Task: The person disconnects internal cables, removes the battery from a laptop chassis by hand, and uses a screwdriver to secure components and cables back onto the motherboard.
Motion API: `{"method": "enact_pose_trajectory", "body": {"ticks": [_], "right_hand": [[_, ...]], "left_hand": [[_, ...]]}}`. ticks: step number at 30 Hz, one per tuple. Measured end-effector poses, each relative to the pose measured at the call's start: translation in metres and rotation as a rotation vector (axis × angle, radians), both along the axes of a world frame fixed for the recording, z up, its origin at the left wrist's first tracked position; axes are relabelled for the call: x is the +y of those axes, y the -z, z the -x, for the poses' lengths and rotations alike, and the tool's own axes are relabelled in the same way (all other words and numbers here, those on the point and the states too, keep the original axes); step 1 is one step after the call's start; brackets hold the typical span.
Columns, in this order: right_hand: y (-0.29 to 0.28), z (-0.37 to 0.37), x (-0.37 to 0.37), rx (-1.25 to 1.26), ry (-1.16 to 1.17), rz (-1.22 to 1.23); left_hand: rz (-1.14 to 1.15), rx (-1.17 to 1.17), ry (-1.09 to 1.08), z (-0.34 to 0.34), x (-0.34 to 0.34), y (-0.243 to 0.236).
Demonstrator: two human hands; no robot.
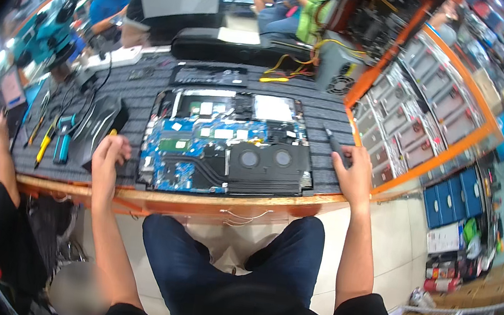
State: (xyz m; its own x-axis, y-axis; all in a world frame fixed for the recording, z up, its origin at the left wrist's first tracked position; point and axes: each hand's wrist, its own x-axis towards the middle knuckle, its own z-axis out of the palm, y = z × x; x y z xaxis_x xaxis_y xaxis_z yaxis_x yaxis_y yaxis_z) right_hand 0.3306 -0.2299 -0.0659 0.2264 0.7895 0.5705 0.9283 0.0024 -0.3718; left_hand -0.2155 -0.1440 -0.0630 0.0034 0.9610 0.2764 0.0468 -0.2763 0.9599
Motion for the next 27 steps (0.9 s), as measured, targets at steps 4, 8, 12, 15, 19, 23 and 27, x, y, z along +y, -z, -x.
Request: {"method": "enact_pose_trajectory", "body": {"ticks": [4, 8, 12, 15, 19, 23, 27], "right_hand": [[-0.009, 0.005, -0.008, 0.003, 0.037, -0.037], [-0.012, 0.005, -0.012, 0.227, -0.013, 0.016], [-0.003, -0.011, -0.015, 0.182, 0.039, 0.051], [0.006, -0.005, -0.015, 0.176, -0.011, 0.058], [0.003, -0.004, -0.013, 0.145, 0.022, 0.075], [0.001, -0.007, -0.013, 0.149, 0.022, 0.098], [-0.001, -0.007, -0.012, 0.165, 0.035, 0.110]], "left_hand": [[0.025, 0.037, -0.076, -0.003, 0.004, 0.007], [-0.002, -0.009, -0.063, 0.000, 0.003, 0.006], [-0.032, 0.005, -0.063, -0.013, 0.004, -0.007], [-0.037, -0.004, -0.062, -0.008, 0.001, 0.006], [-0.035, -0.030, -0.050, -0.002, -0.004, 0.003], [-0.032, -0.063, -0.036, -0.004, -0.002, 0.006], [-0.048, -0.041, -0.041, -0.005, 0.002, 0.006]]}}
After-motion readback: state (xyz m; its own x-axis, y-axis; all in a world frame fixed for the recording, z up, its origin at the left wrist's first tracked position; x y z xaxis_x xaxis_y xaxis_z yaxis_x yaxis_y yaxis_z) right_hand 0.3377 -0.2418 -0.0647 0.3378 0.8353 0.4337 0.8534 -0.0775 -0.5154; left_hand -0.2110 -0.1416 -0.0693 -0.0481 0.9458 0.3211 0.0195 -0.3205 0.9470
